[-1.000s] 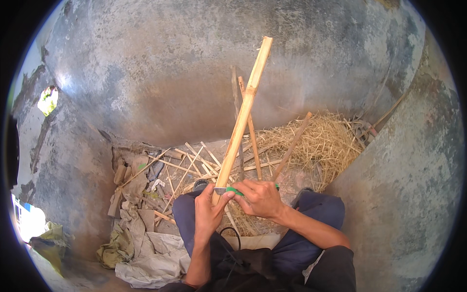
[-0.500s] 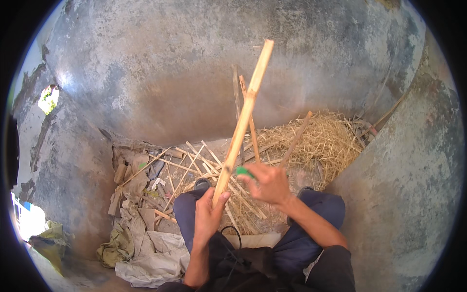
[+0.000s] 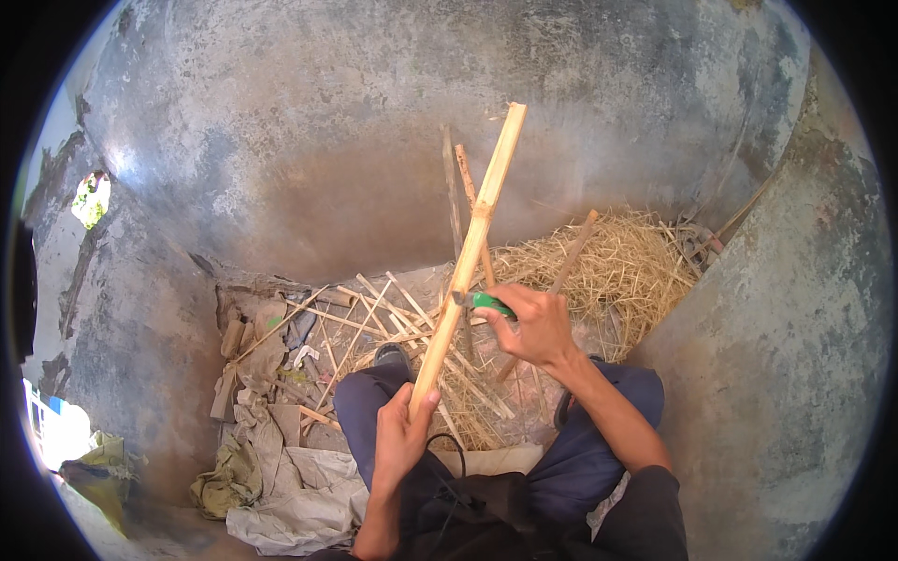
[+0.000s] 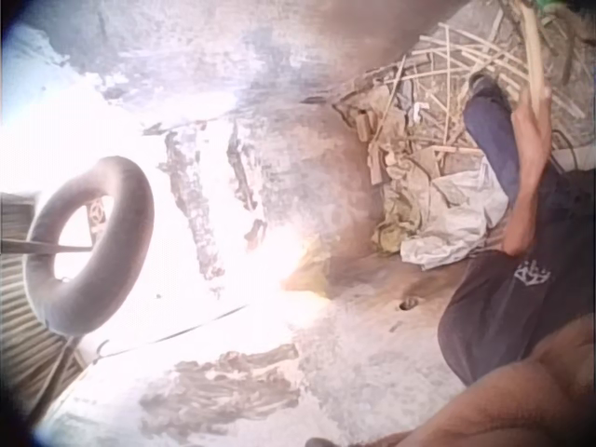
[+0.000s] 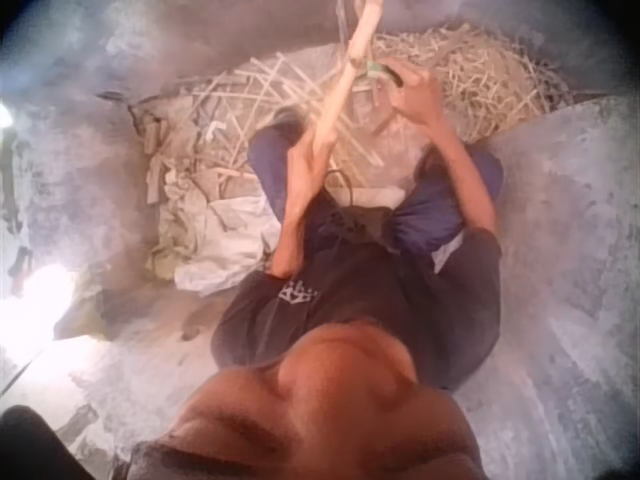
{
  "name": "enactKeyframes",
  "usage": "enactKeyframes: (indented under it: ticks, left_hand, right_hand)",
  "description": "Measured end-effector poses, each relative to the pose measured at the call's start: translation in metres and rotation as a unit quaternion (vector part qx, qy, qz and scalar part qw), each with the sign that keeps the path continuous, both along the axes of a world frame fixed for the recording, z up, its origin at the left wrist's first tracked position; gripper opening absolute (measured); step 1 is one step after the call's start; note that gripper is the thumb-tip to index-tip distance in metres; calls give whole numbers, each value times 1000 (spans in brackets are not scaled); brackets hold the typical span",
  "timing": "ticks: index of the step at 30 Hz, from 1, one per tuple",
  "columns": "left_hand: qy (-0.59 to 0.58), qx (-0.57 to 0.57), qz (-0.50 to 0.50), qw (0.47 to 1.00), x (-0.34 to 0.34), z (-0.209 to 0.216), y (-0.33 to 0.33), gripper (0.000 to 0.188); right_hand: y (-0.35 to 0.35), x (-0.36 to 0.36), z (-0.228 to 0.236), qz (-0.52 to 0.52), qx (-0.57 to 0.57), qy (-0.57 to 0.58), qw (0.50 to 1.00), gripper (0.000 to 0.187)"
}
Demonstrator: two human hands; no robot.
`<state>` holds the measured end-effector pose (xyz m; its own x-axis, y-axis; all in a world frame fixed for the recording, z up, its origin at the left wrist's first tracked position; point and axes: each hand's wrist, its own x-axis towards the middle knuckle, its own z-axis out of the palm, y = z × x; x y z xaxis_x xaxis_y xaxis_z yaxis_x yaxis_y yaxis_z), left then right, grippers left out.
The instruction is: The person thins a bamboo stick by using a green utility knife to shave layers off the surface while holding the stick in their other hand.
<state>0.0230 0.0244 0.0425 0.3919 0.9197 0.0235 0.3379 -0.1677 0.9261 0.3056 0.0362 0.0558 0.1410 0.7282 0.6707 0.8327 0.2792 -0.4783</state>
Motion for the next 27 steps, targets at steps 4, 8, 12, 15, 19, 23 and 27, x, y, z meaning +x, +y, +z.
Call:
enactKeyframes:
  ticks: [4,8,12,15,19,23,27]
  left_hand:
    - [18,-16,-13,1000,-6,2,-13,40]
    - [5,-14,-12,1000,-12,-6,-16,40]
    - [13,-13,-6,1000,-17,-8,-20,40]
    - [8,-16,-7,1000,-22,-15,-20,40]
    - [1,-55,-4,998,-21,-9,-22,38]
    - [-45,-68,-10,997,-30,-20,-22,37]
    - [7,-45,-7,999,-39,-21,-17,38]
  right_hand:
    - [7,28,11,-52,3,10,999,29]
    - [10,34,14,-40,10,5,999,28]
    - [14,39,8,-53,-23,13,998,29]
    - [18,45,8,-57,-5,3,998,31]
    - [20,41,9,-50,-1,3,999,31]
    - [16,35,13,-2,-58,81,995,34]
    - [19,67,-4,183,-217,250,926,34]
